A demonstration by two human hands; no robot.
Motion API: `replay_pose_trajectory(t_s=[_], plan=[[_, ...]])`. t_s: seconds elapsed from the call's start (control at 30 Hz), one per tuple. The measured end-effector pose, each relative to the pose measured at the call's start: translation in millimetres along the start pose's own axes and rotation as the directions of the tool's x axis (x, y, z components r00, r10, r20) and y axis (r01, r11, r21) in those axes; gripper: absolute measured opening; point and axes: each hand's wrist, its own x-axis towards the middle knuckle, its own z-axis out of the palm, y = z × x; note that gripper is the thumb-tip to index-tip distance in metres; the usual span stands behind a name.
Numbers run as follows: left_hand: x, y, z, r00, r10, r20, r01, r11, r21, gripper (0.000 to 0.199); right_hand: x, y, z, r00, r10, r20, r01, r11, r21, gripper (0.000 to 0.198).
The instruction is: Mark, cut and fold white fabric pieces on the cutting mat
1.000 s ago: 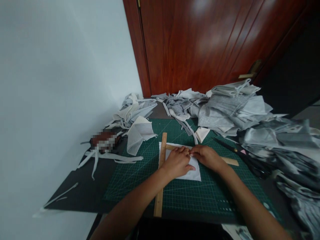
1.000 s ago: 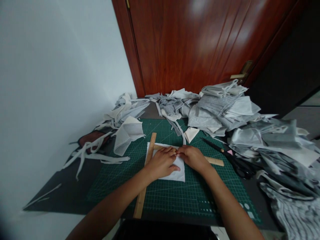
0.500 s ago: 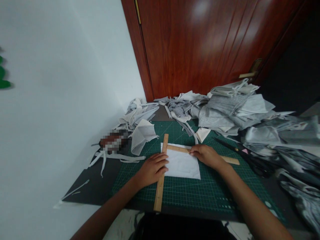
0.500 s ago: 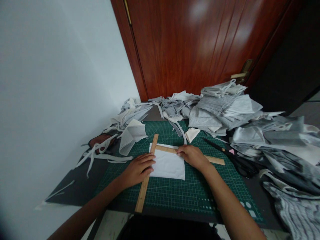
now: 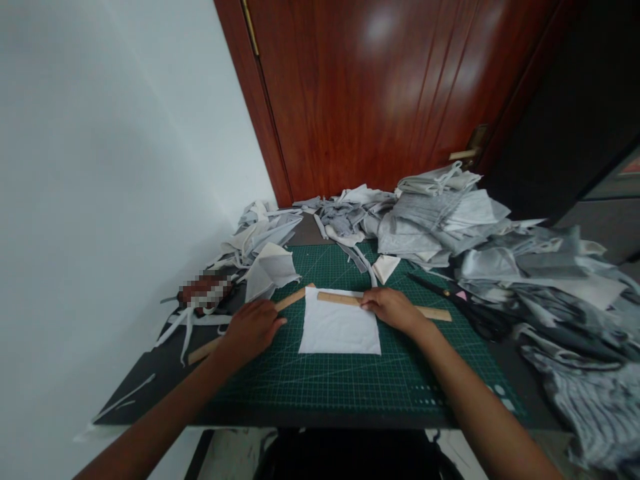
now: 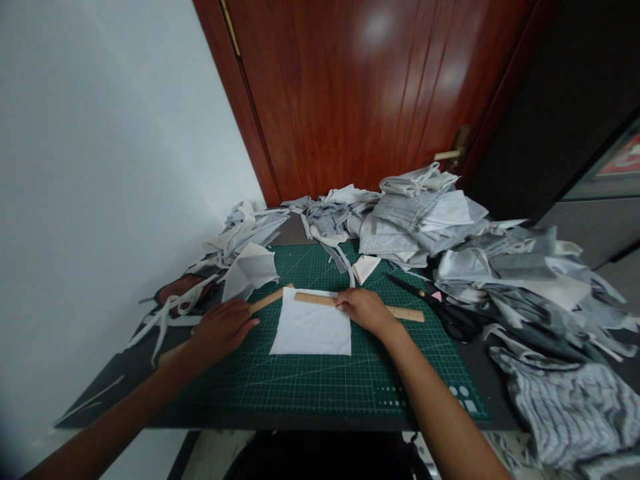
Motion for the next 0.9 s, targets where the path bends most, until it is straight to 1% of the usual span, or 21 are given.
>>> replay_pose_trajectory(t_s=[0.07,0.1,0.13,0.17,0.2,0.27,0.33,0.4,0.5,0.6,0.67,0.7,0.73,0.8,0.9], plan=[[11,13,-2,0.994,0.017,-0.107,-0.016,1.000,0.009,0.019,0,-1,-1,1.000,0.000,0.002,0.000,1.000,0.002,0.017],[18,22,-2,0.991,0.035,-0.126,-0.037,0.999,-0.014,0.023,0,-1,-1,1.000,-0.001,0.004,0.001,1.000,0.004,0.017],[25,32,-1,0.990,0.086,-0.113,-0.092,0.995,-0.050,0.027,0,-2,-2,1.000,-0.001,0.004,0.001,1.000,0.006,0.017],[32,41,2,0.988,0.130,-0.086,-0.138,0.986,-0.093,0.026,0,-2,-2,1.000,-0.002,0.005,0.002,1.000,0.008,0.016],[38,50,5,0.987,0.144,-0.064,-0.151,0.981,-0.122,0.024,0,-3,-3,1.000,-0.002,0.004,0.002,1.000,0.009,0.016],[50,63,12,0.991,0.129,-0.031,-0.132,0.978,-0.160,0.026,1,-3,-3,1.000,-0.001,0.003,0.001,1.000,0.012,0.016],[59,66,19,0.997,0.065,-0.034,-0.070,0.984,-0.163,0.031,1,-3,-3,1.000,0.000,0.004,0.000,1.000,0.017,0.016],[65,60,25,0.998,-0.019,-0.057,0.009,0.985,-0.172,0.035,1,-2,-3,1.000,0.002,0.007,-0.002,1.000,0.024,0.016],[74,42,33,0.985,-0.163,-0.054,0.150,0.970,-0.193,0.037,2,-2,-3,1.000,0.004,0.014,-0.005,0.999,0.036,0.015],[83,26,43,0.971,-0.232,-0.061,0.217,0.959,-0.184,0.036,2,-2,-3,1.000,0.005,0.018,-0.006,0.999,0.046,0.016],[89,16,48,0.954,-0.283,-0.101,0.266,0.952,-0.150,0.040,2,-2,-3,1.000,0.005,0.019,-0.006,0.999,0.049,0.017],[90,11,50,0.949,-0.290,-0.119,0.276,0.953,-0.127,0.044,2,-2,-3,1.000,0.007,0.020,-0.008,0.999,0.049,0.018],[91,6,50,0.954,-0.271,-0.127,0.260,0.960,-0.101,0.047,2,-2,-3,1.000,0.010,0.021,-0.011,0.999,0.048,0.018],[90,-3,49,0.960,-0.237,-0.151,0.232,0.971,-0.049,0.046,2,-2,-3,1.000,0.018,0.025,-0.019,0.999,0.044,0.018],[84,-8,43,0.948,-0.266,-0.177,0.272,0.962,0.010,0.047,2,-1,-4,0.999,0.022,0.036,-0.023,0.999,0.044,0.018]])
